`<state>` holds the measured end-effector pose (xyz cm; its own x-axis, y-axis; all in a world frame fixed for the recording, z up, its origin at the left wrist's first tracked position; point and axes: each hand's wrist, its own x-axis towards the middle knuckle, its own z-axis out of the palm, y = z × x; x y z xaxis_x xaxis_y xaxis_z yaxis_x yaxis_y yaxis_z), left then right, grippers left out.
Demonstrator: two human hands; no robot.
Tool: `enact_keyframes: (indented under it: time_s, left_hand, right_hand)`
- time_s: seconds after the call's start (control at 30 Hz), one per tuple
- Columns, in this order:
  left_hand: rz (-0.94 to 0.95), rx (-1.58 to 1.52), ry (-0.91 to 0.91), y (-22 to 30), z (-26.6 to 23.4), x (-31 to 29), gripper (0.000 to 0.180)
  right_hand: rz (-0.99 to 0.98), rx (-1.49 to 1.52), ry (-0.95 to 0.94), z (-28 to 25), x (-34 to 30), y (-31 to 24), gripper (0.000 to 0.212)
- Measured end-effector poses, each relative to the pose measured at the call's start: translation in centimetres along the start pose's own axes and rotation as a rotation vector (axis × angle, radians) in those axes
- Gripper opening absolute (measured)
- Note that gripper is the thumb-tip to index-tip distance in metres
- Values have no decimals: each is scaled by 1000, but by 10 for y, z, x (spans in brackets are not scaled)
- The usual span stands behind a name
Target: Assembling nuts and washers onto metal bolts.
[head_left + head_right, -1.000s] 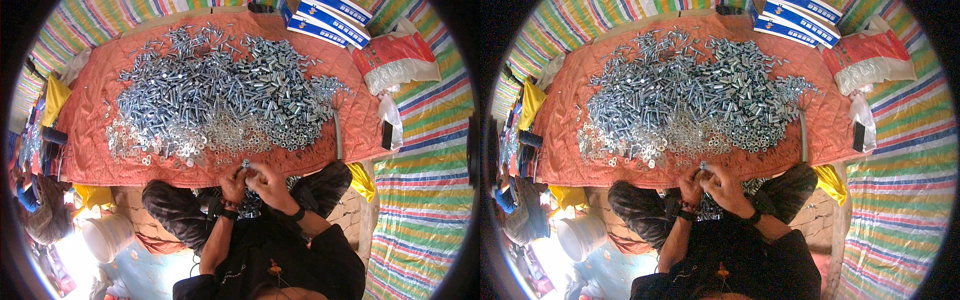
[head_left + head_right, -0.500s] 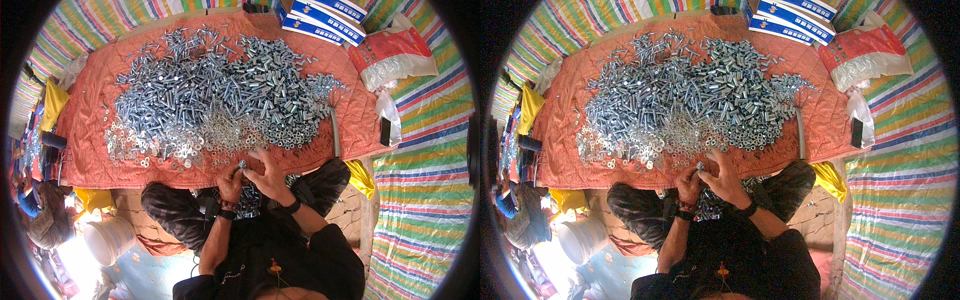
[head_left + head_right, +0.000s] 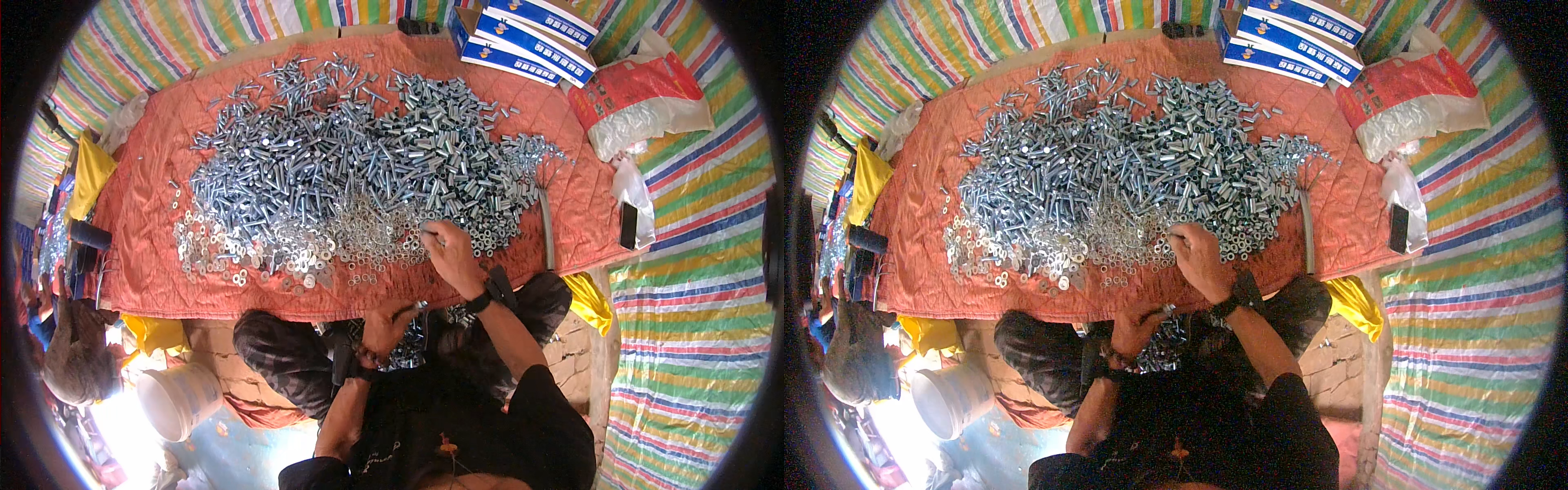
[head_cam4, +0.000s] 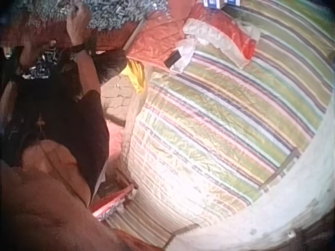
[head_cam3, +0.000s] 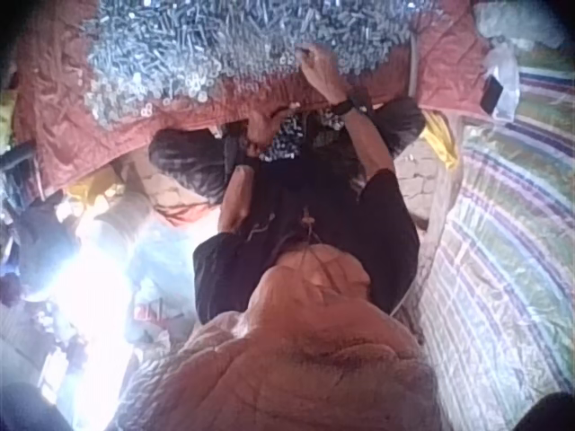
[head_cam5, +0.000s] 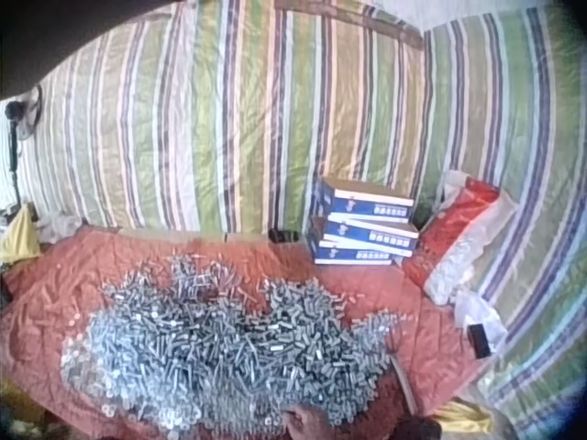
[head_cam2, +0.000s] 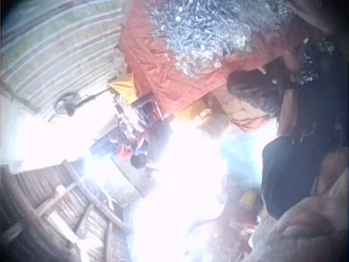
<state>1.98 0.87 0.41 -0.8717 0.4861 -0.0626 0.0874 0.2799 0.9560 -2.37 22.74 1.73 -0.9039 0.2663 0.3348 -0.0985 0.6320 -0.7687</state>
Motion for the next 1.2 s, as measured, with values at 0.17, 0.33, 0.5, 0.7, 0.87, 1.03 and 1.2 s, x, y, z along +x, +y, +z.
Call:
enact_keyframes:
  time_s: [0.17, 0.33, 0.5, 0.7, 0.87, 1.03, 1.2]
  left_hand:
    - [-10, 10, -48, 2, -8, -2, 19]
    - [-123, -117, 30, 5, -16, 6, 20]
    - [-178, -377, 97, 22, -20, 25, 24]
    - [-163, -635, 239, 28, 0, 56, 28]
    - [-8, -631, 324, -7, 13, 70, 24]
    - [-92, -701, 338, -4, 3, 43, 18]
    - [-125, -684, 324, -6, 12, 31, 12]
  right_hand:
    - [-130, -303, 5, 27, 47, 5, 13]
    - [-154, -538, -108, 46, 57, 10, 16]
    - [-90, -578, -122, 35, 54, 4, 13]
    - [-23, -284, -144, 10, 30, -21, 16]
    - [-191, -76, -266, 18, -1, -44, 13]
    - [20, -163, -223, -1, 7, -13, 12]
    - [26, -421, 73, -10, 43, 26, 20]
